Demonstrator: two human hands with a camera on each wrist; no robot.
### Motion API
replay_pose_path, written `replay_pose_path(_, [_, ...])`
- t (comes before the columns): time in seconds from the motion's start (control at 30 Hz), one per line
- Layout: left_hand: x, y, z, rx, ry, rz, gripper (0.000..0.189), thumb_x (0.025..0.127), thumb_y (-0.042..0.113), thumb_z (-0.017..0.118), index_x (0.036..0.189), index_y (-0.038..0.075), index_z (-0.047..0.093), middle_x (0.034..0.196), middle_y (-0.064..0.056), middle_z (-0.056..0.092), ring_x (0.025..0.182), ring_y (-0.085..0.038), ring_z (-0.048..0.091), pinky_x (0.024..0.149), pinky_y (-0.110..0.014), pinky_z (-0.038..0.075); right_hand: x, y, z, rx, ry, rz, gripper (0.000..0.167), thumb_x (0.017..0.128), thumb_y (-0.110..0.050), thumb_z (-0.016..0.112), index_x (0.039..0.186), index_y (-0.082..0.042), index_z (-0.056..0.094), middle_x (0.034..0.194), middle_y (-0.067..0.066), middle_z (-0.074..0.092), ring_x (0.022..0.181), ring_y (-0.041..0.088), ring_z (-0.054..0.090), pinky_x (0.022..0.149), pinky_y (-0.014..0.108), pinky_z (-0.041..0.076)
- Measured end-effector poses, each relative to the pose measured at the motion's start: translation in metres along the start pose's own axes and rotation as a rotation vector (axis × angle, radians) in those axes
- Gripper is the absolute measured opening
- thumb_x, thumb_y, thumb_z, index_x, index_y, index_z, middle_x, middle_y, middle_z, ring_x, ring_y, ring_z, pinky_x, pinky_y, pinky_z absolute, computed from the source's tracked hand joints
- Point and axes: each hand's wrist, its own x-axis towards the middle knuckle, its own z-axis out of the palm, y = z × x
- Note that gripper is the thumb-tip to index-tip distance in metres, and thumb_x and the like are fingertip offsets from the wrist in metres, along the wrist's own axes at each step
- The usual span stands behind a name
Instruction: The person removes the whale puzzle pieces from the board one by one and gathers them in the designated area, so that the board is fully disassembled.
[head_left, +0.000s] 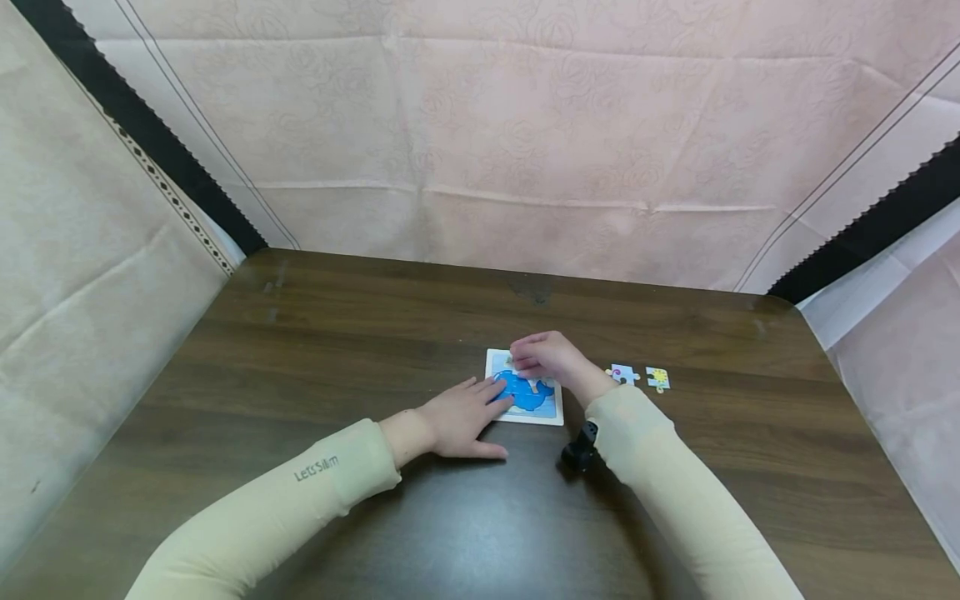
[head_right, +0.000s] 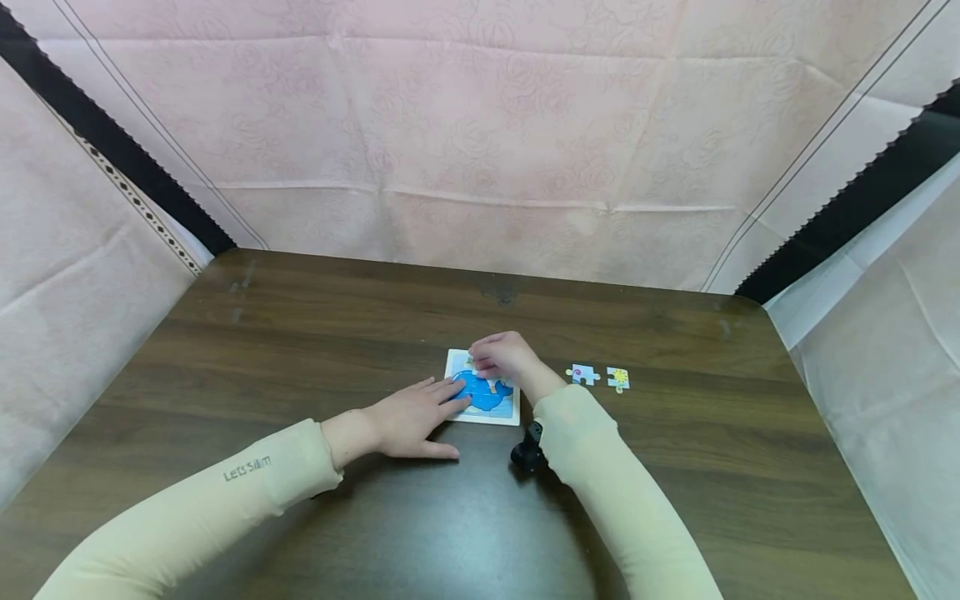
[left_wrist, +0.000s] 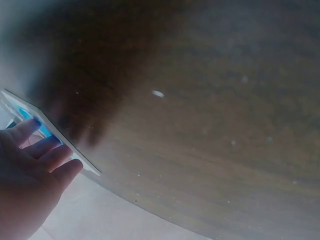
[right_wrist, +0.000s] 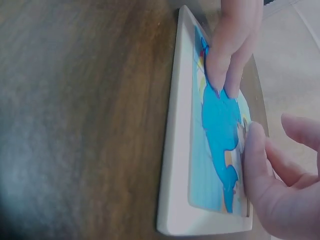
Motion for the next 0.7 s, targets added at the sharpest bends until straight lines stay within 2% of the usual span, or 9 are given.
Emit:
replay_pose_path(0.2, [-0.0007, 0.0006, -0.0005, 0.0, 0.001, 0.002, 0.078, 0.087, 0.063, 0.046, 0.147, 0.016, 0.031, 0.156, -0.008, 0.021, 0.145, -0.024, 0.019, 0.117, -0.043, 0.017, -0.0025, -0.0019, 0.0039, -0.023, 0.018, 0.012, 0.035, 0.094, -0.019, 0.056, 0.123, 0.001, 0.058, 0.114, 0.018, 0.064, 0.087, 0.017, 0.062, 0.087, 0.03, 0.053])
replay_pose_path(0.57, [-0.0004, 0.0001, 0.0015, 0.018, 0.004, 0.0, 0.079, 0.087, 0.065, 0.044, 0.148, 0.017, 0.029, 0.156, -0.007, 0.021, 0.145, -0.024, 0.018, 0.117, -0.044, 0.018, -0.0014, -0.0021, 0.0081, -0.12, 0.059, 0.0, 0.028, 0.092, -0.016, 0.059, 0.115, 0.0, 0.064, 0.098, 0.013, 0.067, 0.075, 0.014, 0.063, 0.078, 0.026, 0.055])
replay_pose_path(0.7, [-0.0009, 0.0001, 0.0009, 0.023, 0.004, -0.003, 0.079, 0.087, 0.065, 0.044, 0.148, 0.017, 0.029, 0.156, -0.007, 0.021, 0.145, -0.023, 0.019, 0.117, -0.044, 0.019, -0.0023, -0.0026, 0.0091, -0.127, 0.082, -0.014, 0.027, 0.092, -0.014, 0.06, 0.113, 0.001, 0.064, 0.098, 0.014, 0.068, 0.073, 0.013, 0.065, 0.076, 0.026, 0.056])
